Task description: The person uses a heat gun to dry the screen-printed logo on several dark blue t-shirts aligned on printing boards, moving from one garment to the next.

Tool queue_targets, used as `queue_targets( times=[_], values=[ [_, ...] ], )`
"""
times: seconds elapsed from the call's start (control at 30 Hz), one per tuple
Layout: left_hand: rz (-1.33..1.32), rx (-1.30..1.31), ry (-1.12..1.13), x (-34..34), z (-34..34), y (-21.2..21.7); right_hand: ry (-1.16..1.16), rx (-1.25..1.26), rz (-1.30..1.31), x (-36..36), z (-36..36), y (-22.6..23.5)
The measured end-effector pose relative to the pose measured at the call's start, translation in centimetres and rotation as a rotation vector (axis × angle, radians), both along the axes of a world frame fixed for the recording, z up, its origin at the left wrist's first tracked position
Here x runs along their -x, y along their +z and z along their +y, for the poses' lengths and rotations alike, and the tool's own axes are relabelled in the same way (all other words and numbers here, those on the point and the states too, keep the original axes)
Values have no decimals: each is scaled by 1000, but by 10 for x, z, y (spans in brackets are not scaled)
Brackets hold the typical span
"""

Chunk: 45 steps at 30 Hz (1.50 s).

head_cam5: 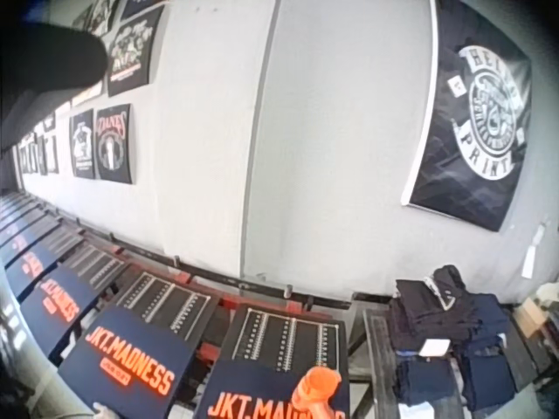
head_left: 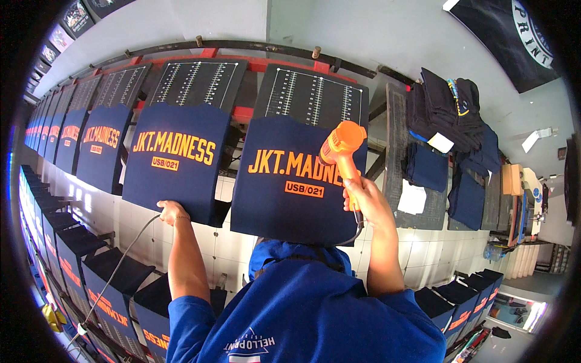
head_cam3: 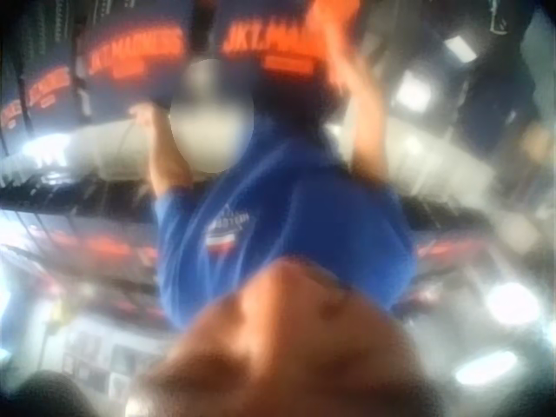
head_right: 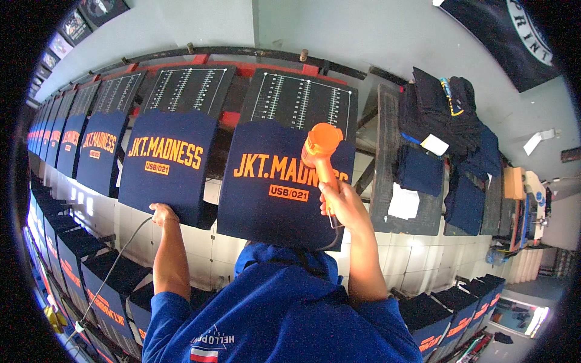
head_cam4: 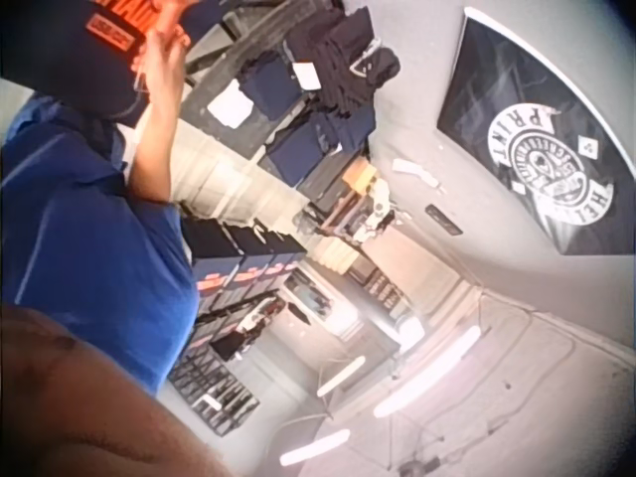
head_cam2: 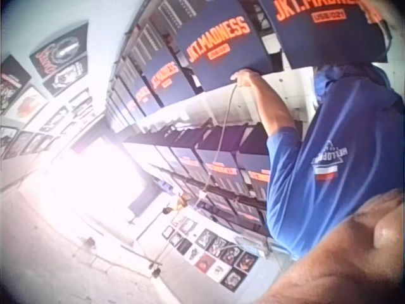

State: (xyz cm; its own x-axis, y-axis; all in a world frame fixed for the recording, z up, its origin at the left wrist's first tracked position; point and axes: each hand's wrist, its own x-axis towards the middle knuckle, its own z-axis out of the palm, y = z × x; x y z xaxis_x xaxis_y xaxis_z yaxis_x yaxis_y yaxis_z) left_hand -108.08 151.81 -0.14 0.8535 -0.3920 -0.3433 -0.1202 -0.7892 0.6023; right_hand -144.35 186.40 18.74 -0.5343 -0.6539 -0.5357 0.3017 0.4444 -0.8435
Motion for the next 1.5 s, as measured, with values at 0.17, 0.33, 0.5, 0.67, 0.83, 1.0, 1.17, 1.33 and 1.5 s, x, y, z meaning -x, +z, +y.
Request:
queue_targets(
  times=[0.17, 0.33, 0.5, 0.67, 0.83, 1.0, 1.17, 1.33, 1.5],
  values=[
    [69, -22, 5, 3, 1, 8, 91, -53, -91, -10, 22, 18],
    [35, -20, 27, 1, -3, 0, 88, -14, -63, -25, 19, 16],
    [3, 19, 42, -6, -6, -13, 131, -8, -93, -22, 13, 15],
    [36, 34, -56, -10, -5, -17, 116, 13, -60, -19, 1, 7],
    [8, 104, -210, -26, -2, -30, 42, 65, -14, -16, -20, 1],
    [67, 94, -356, -42, 3, -38, -38, 71, 3, -12, -36, 2],
    [88, 170, -376, -40, 6, -38, -55, 40, 3, -16, -39, 8],
    [240, 201, -337, -45, 6, -47, -61, -19, -48, -36, -29, 18],
    [337, 247, -306, -38, 7, -34, -66, -20, -135, -58, -21, 19]
  ],
)
